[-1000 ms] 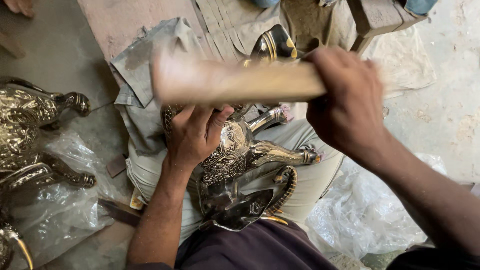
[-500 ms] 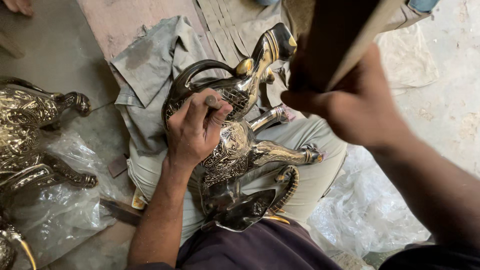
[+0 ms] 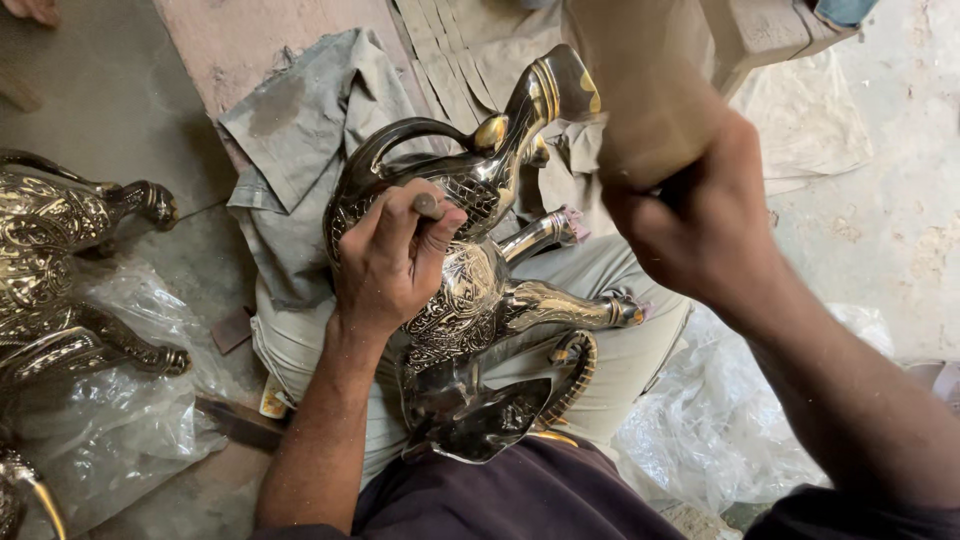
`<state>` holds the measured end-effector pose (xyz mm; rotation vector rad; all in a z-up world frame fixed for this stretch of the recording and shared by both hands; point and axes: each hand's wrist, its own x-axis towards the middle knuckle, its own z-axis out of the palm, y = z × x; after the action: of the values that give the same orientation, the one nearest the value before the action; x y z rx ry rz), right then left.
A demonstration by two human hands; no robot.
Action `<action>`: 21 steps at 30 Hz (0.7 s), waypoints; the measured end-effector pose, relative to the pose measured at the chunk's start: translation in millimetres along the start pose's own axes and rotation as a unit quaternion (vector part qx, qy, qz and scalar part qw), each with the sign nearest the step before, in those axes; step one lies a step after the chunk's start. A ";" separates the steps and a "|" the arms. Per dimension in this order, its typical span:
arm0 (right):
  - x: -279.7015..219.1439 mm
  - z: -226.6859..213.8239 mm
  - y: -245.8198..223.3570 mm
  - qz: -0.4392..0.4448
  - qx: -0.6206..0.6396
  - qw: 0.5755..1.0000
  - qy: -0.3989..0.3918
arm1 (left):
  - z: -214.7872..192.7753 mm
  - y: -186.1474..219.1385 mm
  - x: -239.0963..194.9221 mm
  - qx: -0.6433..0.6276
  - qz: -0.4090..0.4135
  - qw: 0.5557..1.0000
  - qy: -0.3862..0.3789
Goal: The person uses a metal chisel and a wooden mallet to engrave decorative patterns into a silver-colored metal elephant statue. They repeatedly tap the chisel along the statue's body and legs to create fine surface details.
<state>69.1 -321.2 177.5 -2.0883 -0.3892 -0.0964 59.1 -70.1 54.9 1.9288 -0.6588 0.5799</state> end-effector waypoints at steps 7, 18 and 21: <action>-6.1 7.8 -2.8 -0.022 -0.116 0.993 0.028 | 2.2 -3.5 -4.2 0.010 -0.014 1.000 -0.011; -22.4 1.4 -10.3 -0.064 -0.522 0.849 0.041 | -0.1 -6.4 -12.7 0.051 -0.032 0.998 -0.037; -31.0 -1.1 -8.3 -0.030 -0.365 0.930 0.042 | -0.1 -6.2 -10.4 0.051 -0.001 0.999 -0.006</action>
<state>37.3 -325.5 178.0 -2.7919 -0.4027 -0.4213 55.6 -65.6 44.3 2.0289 -0.6458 0.6129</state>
